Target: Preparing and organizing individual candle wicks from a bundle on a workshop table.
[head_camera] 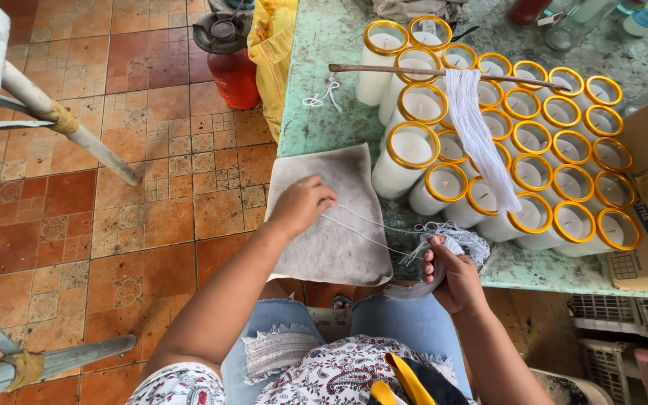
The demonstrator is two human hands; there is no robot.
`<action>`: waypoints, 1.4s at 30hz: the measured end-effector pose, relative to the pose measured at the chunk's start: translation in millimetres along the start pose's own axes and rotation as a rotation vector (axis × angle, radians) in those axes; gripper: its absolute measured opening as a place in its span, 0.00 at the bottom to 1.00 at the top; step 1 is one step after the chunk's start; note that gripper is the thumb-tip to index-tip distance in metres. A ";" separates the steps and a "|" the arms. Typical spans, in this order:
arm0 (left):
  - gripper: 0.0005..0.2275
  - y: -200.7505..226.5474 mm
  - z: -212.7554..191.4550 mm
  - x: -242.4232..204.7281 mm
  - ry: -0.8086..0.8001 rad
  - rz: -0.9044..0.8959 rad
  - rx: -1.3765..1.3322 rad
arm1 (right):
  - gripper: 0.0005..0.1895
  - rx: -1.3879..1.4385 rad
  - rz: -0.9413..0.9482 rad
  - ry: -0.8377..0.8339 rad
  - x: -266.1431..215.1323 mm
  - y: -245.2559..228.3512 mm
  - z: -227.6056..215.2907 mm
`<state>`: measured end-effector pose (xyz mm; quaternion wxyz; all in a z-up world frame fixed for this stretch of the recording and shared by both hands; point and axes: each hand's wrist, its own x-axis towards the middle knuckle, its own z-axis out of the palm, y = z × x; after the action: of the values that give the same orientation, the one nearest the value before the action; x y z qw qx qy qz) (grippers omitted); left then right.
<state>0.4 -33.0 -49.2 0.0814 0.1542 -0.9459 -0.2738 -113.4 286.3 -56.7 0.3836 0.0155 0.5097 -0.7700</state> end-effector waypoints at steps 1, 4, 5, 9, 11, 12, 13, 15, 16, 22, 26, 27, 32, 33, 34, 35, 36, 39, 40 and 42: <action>0.03 2.0 2.5 1.8 0.001 0.005 -0.001 | 0.07 0.000 -0.005 0.001 -1.7 -1.8 3.7; 0.01 5.0 13.1 9.2 -0.018 0.113 0.155 | 0.08 0.028 -0.002 0.000 -9.0 -9.9 7.7; 0.01 2.3 16.7 12.7 -0.023 0.141 0.207 | 0.07 0.067 0.004 -0.002 -11.0 -13.7 6.1; 0.03 8.0 -9.6 13.0 -0.035 0.089 0.093 | 0.05 0.144 0.009 -0.079 -11.4 -23.7 -5.1; 0.03 2.8 -26.5 12.7 -0.037 0.043 0.007 | 0.05 0.144 0.009 -0.099 -9.3 -22.8 -5.6; 0.03 -0.1 -34.8 11.3 -0.038 -0.002 -0.082 | 0.05 0.141 0.010 -0.118 -8.6 -21.9 -5.8; 0.03 -1.5 -44.8 4.4 -0.038 -0.007 -0.080 | 0.05 0.142 0.014 -0.120 -10.2 -18.8 -3.7; 0.05 -3.9 -66.7 -5.5 -0.053 -0.022 -0.114 | 0.05 0.102 0.015 -0.147 -10.4 -14.9 1.8; 0.05 -7.4 -67.0 -8.2 -0.052 -0.022 -0.111 | 0.05 0.104 0.014 -0.149 -9.9 -11.8 5.0; 0.05 -44.5 -50.1 -11.1 -0.047 -0.055 0.042 | 0.06 -0.021 -0.052 -0.160 -12.3 -3.6 32.1; 0.05 -46.3 -45.7 -14.2 -0.055 -0.017 0.125 | 0.07 -0.062 -0.074 -0.177 -10.6 -3.3 41.1; 0.05 -44.5 -45.9 -14.8 -0.057 -0.003 0.160 | 0.07 -0.077 -0.083 -0.173 -9.9 -3.8 43.0; 0.05 -51.8 -38.6 -18.8 -0.042 0.105 0.252 | 0.05 0.010 -0.044 -0.190 -11.2 -16.8 49.1; 0.06 -57.5 -32.2 -14.9 -0.015 0.175 0.300 | 0.03 0.075 0.002 -0.218 -11.1 -22.2 50.2; 0.06 -58.7 -30.1 -15.2 0.000 0.211 0.303 | 0.03 0.076 -0.036 -0.213 -15.6 -30.6 56.5; 0.05 -60.4 -27.8 -14.8 0.017 0.238 0.340 | 0.05 0.017 -0.024 -0.199 -20.0 -38.9 62.8; 0.05 -63.6 -25.1 -16.5 0.032 0.263 0.377 | 0.08 -0.040 -0.008 -0.183 -25.8 -45.1 69.3; 0.04 -63.9 -20.1 -17.5 0.000 0.249 0.400 | 0.05 -0.273 -0.319 -0.182 -31.9 -60.8 83.4; 0.04 -56.3 -25.9 -17.9 0.006 0.269 0.404 | 0.05 -0.269 -0.338 -0.174 -31.4 -66.7 87.9; 0.03 -43.8 -38.2 -21.4 -0.067 0.105 0.280 | 0.02 -0.447 -0.695 -0.081 -29.4 -77.5 98.5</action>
<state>40.5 -79.8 -42.6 0.0415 0.1051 -0.9838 -0.1395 -103.5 239.2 62.7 0.1145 -0.2714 0.6239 -0.7239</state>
